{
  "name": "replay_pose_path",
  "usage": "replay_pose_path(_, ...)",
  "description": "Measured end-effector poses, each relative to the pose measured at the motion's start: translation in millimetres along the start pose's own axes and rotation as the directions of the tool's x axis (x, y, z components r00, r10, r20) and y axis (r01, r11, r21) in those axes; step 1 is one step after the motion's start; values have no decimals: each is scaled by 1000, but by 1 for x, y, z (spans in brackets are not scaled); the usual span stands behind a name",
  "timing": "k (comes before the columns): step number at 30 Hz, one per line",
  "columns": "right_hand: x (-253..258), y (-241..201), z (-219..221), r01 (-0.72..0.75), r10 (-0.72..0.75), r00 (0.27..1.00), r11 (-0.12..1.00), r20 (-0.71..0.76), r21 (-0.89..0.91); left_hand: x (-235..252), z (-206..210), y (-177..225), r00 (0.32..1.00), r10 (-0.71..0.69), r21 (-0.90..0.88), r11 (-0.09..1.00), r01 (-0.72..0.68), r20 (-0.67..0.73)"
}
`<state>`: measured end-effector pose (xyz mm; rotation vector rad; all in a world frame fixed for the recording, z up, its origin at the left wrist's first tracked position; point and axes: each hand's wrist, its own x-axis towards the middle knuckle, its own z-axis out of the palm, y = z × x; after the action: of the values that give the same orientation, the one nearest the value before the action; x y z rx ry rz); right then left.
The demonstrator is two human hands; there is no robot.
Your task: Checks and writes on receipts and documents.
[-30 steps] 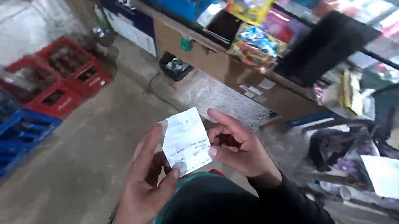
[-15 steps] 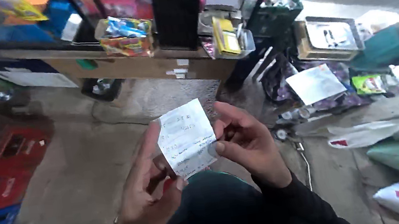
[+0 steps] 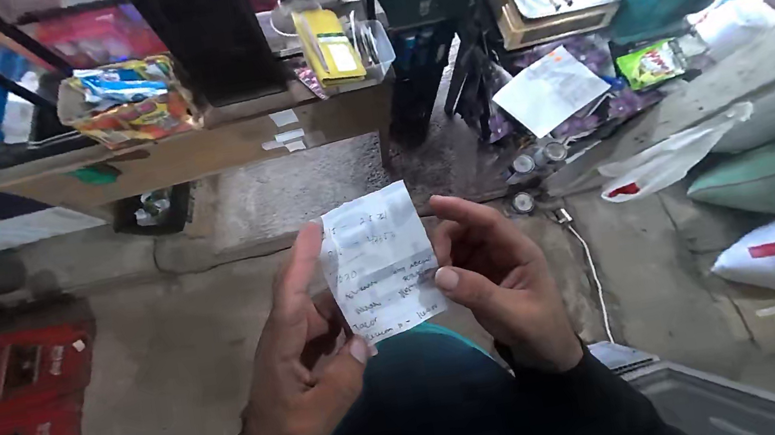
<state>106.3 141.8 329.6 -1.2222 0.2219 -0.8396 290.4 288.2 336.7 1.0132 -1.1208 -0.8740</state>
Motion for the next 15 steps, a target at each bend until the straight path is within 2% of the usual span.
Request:
replay_pose_path(6, -8, -7, 5, -11, 12, 998, 1000, -60, 27, 8, 2, -1, 996, -4, -57, 998, 9, 88)
replay_pose_path(15, -8, -8, 22, 7, -15, 992, 998, -126, -63, 10, -12, 7, 991, 18, -96, 995, -5, 135)
